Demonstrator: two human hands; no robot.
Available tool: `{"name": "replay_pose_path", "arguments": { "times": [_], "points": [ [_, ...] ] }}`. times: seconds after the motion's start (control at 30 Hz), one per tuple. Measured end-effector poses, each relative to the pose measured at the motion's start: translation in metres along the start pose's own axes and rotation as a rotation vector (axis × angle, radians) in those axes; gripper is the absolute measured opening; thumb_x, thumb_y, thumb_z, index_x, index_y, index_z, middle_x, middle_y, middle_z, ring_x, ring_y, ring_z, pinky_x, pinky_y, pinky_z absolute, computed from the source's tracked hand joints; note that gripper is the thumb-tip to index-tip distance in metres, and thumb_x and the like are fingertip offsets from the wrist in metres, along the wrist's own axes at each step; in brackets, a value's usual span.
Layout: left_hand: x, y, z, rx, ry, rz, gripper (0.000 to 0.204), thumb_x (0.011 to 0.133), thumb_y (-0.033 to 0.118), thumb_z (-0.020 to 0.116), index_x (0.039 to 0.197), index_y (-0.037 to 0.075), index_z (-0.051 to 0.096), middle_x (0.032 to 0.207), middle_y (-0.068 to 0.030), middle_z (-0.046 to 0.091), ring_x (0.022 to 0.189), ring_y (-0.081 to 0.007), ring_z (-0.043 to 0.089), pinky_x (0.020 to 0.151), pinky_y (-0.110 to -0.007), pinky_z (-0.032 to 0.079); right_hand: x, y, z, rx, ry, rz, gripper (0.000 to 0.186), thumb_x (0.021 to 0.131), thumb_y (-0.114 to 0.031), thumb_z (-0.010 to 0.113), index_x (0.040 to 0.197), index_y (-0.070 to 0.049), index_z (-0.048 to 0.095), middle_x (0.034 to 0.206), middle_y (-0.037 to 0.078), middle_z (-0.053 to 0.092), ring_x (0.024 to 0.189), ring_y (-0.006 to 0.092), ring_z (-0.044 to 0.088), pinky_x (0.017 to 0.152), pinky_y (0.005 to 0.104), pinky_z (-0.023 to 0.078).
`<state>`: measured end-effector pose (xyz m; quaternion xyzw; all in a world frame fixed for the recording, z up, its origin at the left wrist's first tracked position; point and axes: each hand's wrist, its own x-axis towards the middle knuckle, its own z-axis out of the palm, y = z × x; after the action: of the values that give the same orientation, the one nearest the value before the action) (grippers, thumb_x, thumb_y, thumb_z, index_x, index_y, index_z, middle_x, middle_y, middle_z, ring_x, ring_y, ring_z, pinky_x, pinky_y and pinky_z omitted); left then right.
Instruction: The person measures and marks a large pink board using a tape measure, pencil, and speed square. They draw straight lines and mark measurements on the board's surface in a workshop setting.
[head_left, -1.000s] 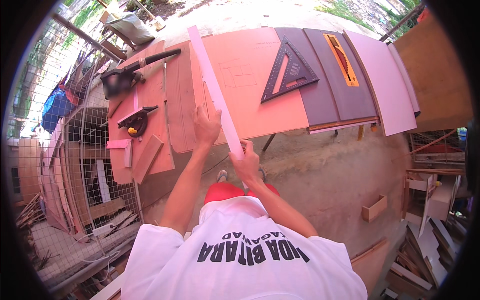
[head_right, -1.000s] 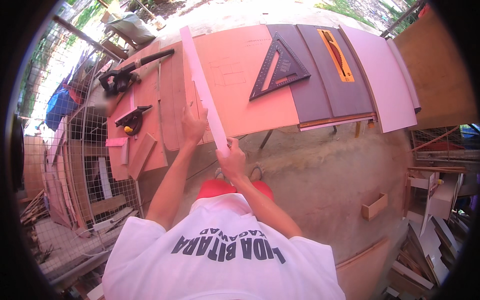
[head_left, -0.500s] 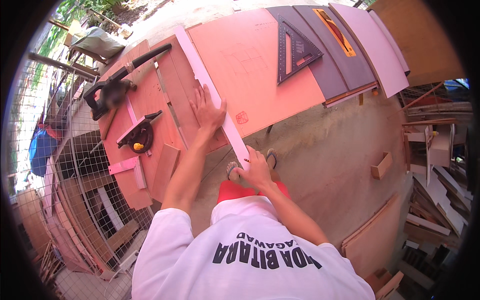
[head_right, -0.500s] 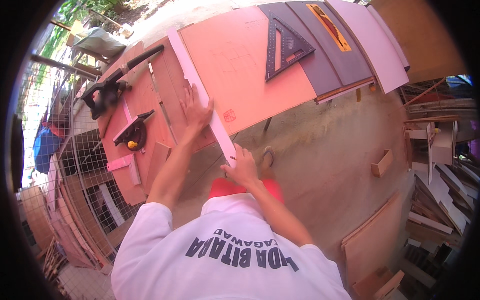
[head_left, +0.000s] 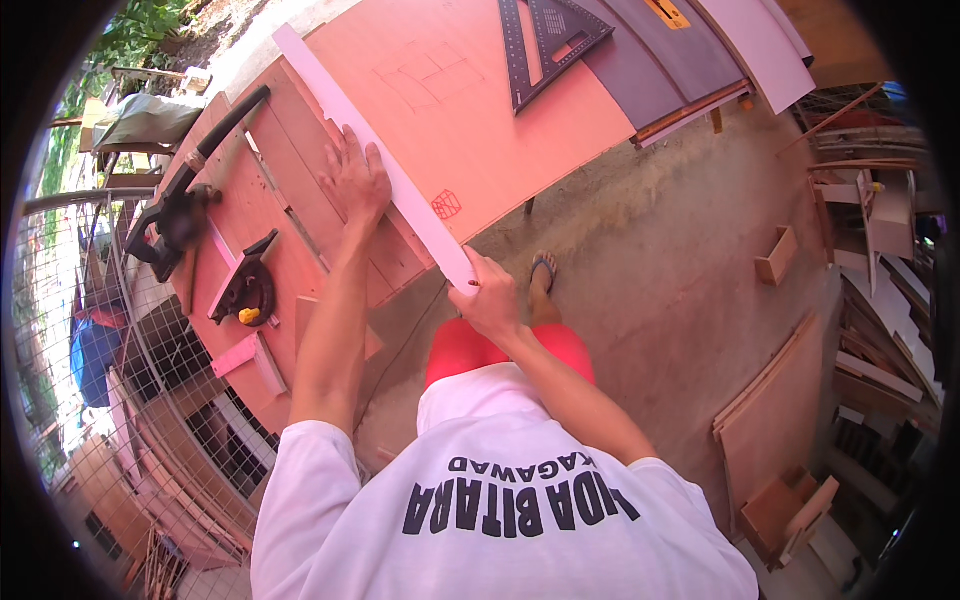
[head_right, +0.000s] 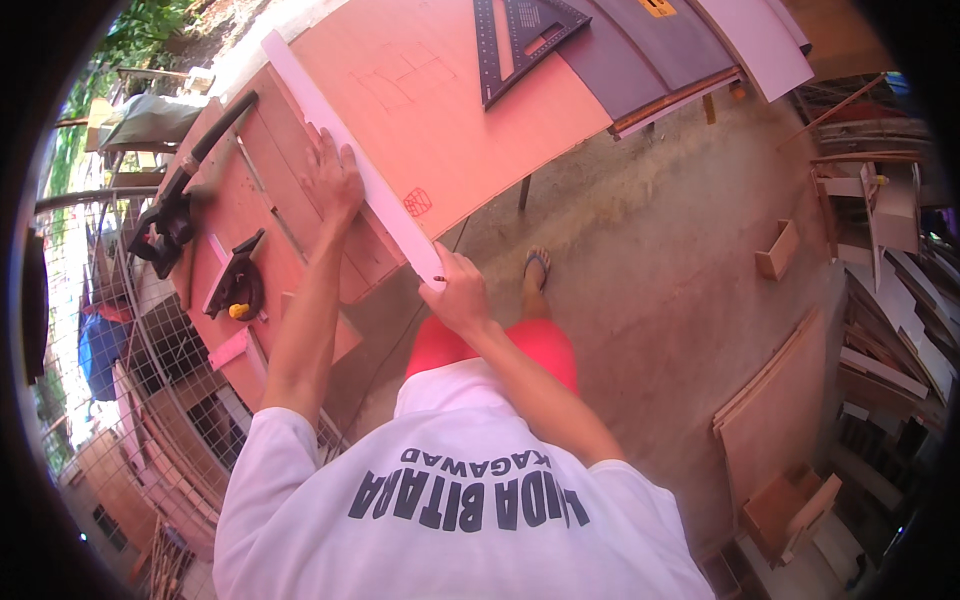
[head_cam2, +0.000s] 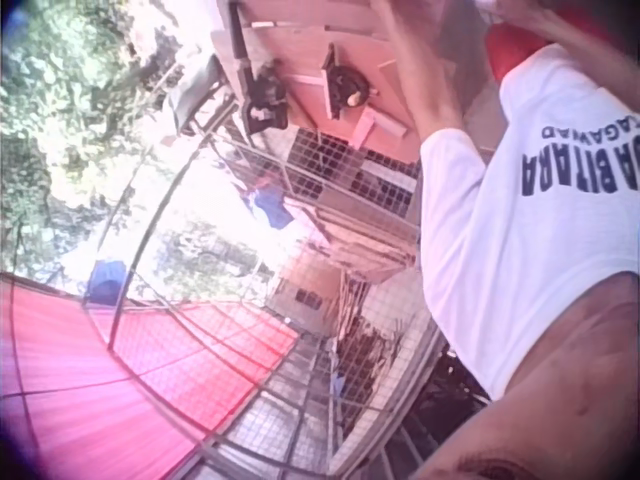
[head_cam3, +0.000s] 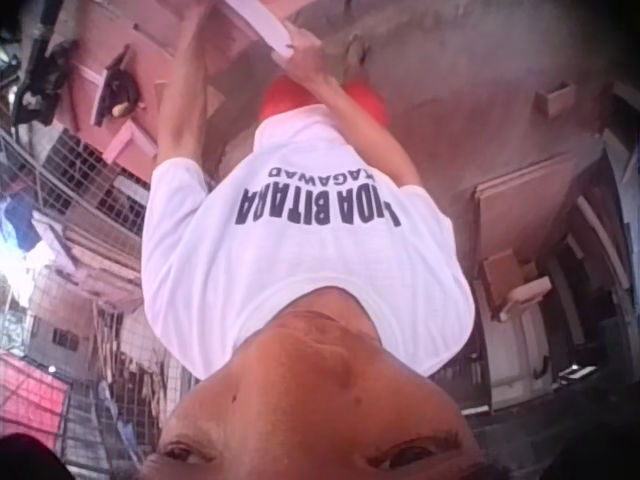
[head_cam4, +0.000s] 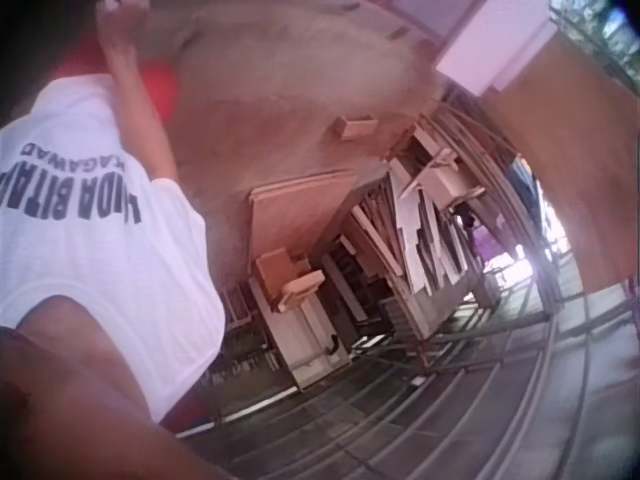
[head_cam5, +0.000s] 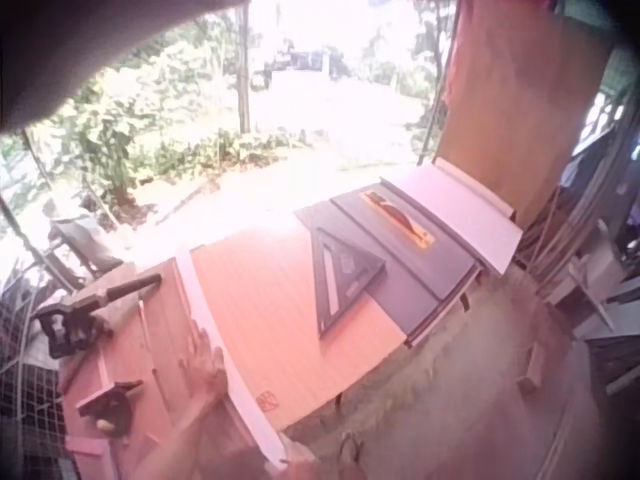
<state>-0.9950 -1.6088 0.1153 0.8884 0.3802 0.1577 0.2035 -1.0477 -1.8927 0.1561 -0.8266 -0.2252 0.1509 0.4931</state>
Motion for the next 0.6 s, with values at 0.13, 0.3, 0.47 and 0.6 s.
{"name": "replay_pose_path", "arguments": {
  "times": [0.13,0.3,0.47,0.6],
  "points": [
    [0.006,0.005,-0.001,0.031,0.006,-0.013,0.069,0.110,0.045,0.037,0.168,0.009,0.029,0.172,-0.0131,0.035,0.160,-0.0399,0.023,0.126,-0.069,0.003,0.007,0.011,0.007,0.032,0.053,-0.038,0.051,0.077,-0.012,0.077,0.125,0.001,0.066,0.101,0.022,0.071,0.094,0.0417,0.069,0.084,0.0492,0.056],
    [0.005,0.003,-0.002,0.087,-0.022,-0.043,0.068,0.111,0.045,0.035,0.168,0.010,0.028,0.172,-0.0105,0.035,0.160,-0.0383,0.023,0.126,-0.069,0.004,0.007,0.009,0.006,0.074,0.047,0.000,0.049,0.077,-0.012,0.077,0.122,0.002,0.066,0.101,0.023,0.072,0.095,0.0420,0.070,0.084,0.0494,0.056],
    [0.007,-0.002,-0.001,0.088,-0.023,-0.044,0.068,0.111,0.046,0.035,0.169,0.010,0.027,0.173,-0.0080,0.033,0.161,-0.0358,0.024,0.126,-0.068,0.006,0.005,0.016,0.012,0.022,0.069,-0.041,0.049,0.076,-0.012,0.079,0.122,0.000,0.068,0.096,0.021,0.072,0.089,0.0393,0.070,0.079,0.0474,0.056],
    [0.007,-0.012,0.009,0.042,0.017,-0.019,0.068,0.111,0.046,0.036,0.168,0.010,0.028,0.174,-0.0073,0.032,0.160,-0.0356,0.025,0.126,-0.068,0.009,0.004,0.016,0.011,0.052,0.082,-0.060,0.051,0.075,-0.013,0.080,0.124,-0.001,0.069,0.093,0.020,0.071,0.087,0.0384,0.070,0.078,0.0472,0.056]
  ]
}}
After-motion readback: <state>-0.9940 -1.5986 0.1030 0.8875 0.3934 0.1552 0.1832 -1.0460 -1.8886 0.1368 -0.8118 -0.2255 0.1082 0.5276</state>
